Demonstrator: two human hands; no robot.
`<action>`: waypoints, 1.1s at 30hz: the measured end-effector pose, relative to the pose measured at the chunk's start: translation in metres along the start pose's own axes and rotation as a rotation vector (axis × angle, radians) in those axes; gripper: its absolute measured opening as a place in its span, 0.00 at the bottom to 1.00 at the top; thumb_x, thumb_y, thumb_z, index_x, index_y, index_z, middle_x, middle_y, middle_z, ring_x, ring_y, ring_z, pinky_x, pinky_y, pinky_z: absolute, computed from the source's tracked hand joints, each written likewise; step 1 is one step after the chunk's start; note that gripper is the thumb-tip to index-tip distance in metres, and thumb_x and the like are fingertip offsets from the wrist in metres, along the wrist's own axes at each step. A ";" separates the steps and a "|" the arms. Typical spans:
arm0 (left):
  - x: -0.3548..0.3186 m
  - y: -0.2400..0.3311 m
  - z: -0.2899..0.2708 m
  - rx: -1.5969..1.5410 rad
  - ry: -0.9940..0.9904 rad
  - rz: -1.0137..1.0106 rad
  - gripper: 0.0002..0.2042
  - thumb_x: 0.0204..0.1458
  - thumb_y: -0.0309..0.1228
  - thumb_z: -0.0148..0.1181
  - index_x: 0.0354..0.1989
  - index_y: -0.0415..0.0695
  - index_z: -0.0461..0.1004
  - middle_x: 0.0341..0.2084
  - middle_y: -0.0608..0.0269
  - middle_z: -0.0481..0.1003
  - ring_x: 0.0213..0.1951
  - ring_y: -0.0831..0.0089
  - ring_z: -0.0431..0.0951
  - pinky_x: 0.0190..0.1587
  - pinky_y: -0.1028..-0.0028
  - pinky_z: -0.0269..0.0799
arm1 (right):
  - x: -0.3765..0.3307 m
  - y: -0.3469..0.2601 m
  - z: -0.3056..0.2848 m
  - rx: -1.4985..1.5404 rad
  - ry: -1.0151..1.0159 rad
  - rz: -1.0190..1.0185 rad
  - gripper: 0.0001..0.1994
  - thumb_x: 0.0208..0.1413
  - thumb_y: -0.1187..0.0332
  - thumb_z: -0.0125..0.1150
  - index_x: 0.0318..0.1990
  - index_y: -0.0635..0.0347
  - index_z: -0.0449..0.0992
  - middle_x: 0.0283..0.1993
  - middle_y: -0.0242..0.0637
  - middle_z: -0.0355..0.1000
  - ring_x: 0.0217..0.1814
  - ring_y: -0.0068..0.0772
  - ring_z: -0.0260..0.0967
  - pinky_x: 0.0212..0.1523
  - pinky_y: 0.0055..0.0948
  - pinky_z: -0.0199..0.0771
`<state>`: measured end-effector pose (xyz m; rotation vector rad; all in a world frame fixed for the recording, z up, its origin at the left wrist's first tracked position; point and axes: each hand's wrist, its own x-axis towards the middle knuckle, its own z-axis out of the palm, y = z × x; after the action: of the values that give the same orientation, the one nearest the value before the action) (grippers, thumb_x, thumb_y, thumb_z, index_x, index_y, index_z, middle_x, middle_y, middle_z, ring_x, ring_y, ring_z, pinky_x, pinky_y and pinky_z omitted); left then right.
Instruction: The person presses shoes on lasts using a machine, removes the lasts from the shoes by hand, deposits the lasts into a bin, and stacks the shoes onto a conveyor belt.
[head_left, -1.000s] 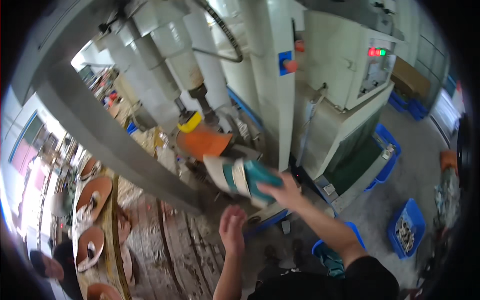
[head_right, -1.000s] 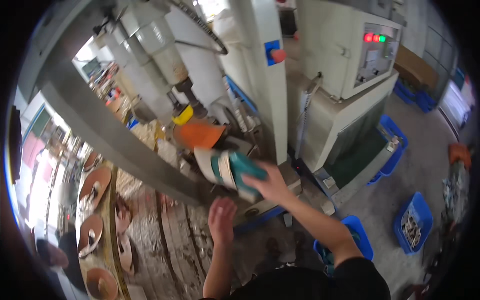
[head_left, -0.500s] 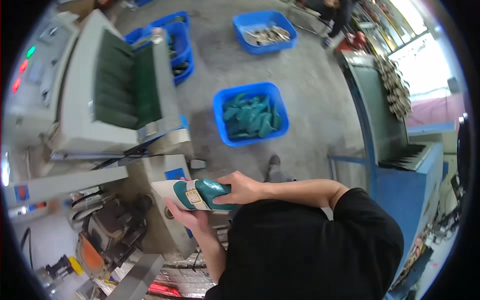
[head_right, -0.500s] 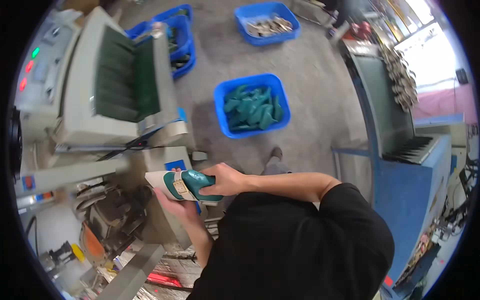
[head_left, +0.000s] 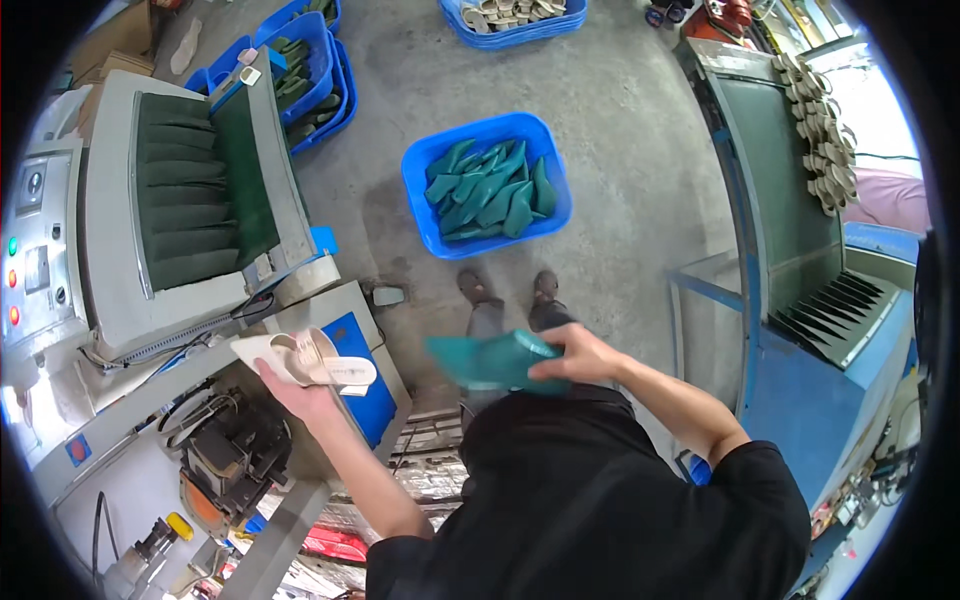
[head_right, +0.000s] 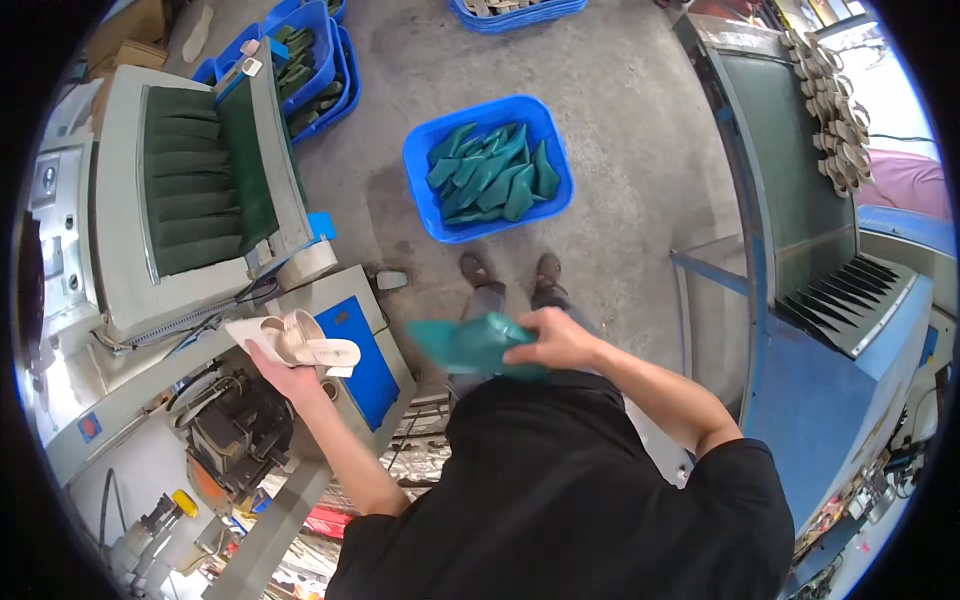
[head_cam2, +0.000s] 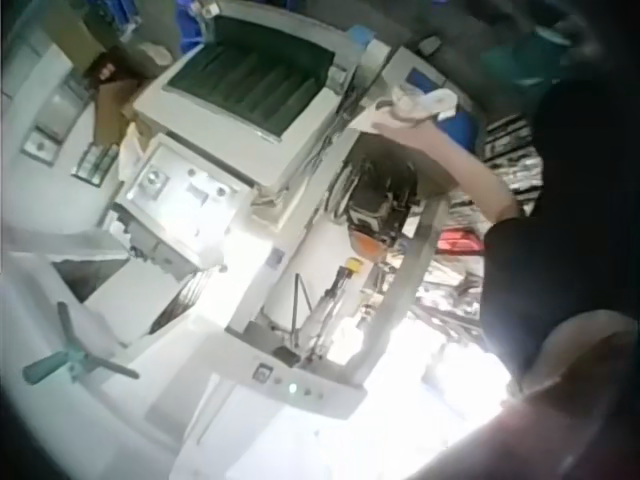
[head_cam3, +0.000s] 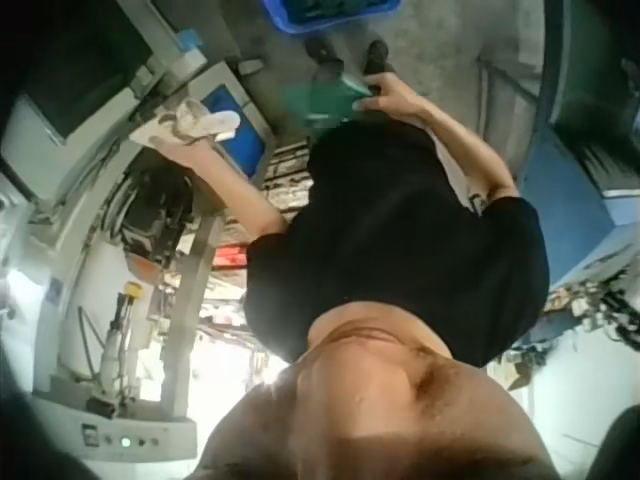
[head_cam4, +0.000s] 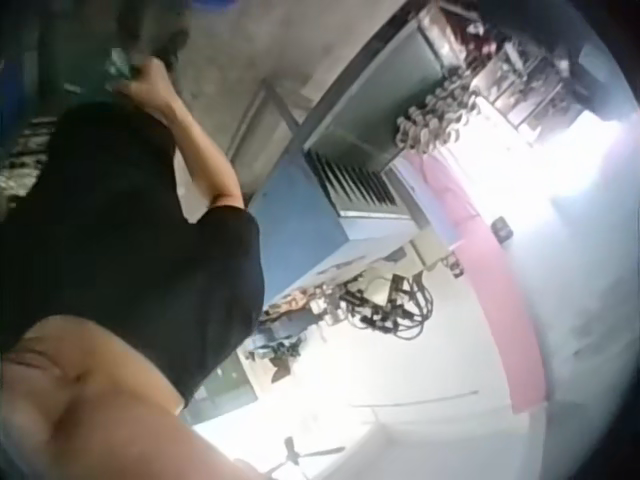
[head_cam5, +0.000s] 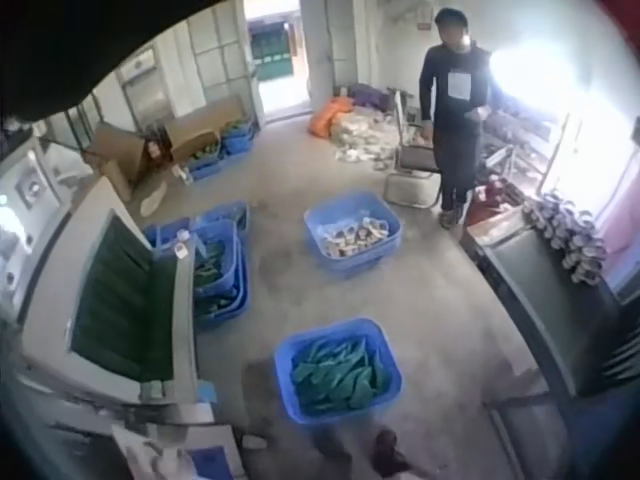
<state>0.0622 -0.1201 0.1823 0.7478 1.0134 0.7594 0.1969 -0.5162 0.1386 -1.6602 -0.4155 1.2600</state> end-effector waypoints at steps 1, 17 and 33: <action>-0.002 0.000 0.009 0.062 -0.092 0.026 0.25 0.60 0.51 0.48 0.53 0.41 0.66 0.42 0.53 0.73 0.47 0.60 0.75 0.50 0.58 0.75 | 0.018 0.020 -0.003 0.073 0.036 0.067 0.23 0.46 0.60 0.70 0.50 0.59 0.79 0.38 0.42 0.80 0.39 0.38 0.77 0.45 0.35 0.75; 0.055 -0.172 0.037 -0.015 0.008 -0.383 0.32 0.62 0.51 0.46 0.62 0.33 0.59 0.55 0.46 0.69 0.58 0.54 0.70 0.63 0.58 0.65 | 0.395 0.227 0.002 -0.183 0.430 0.363 0.24 0.48 0.60 0.66 0.54 0.56 0.78 0.48 0.47 0.78 0.51 0.40 0.76 0.54 0.34 0.73; -0.079 -0.219 0.349 0.234 -1.013 -0.656 0.26 0.63 0.40 0.52 0.66 0.42 0.58 0.57 0.54 0.67 0.59 0.66 0.67 0.63 0.57 0.59 | 0.058 0.000 -0.171 1.740 -0.201 -0.444 0.21 0.68 0.55 0.45 0.57 0.62 0.68 0.22 0.21 0.60 0.26 0.17 0.56 0.26 0.20 0.56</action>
<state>0.4013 -0.3654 0.1554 0.7923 0.3490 -0.3277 0.3696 -0.5571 0.1056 0.0495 0.2313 0.8588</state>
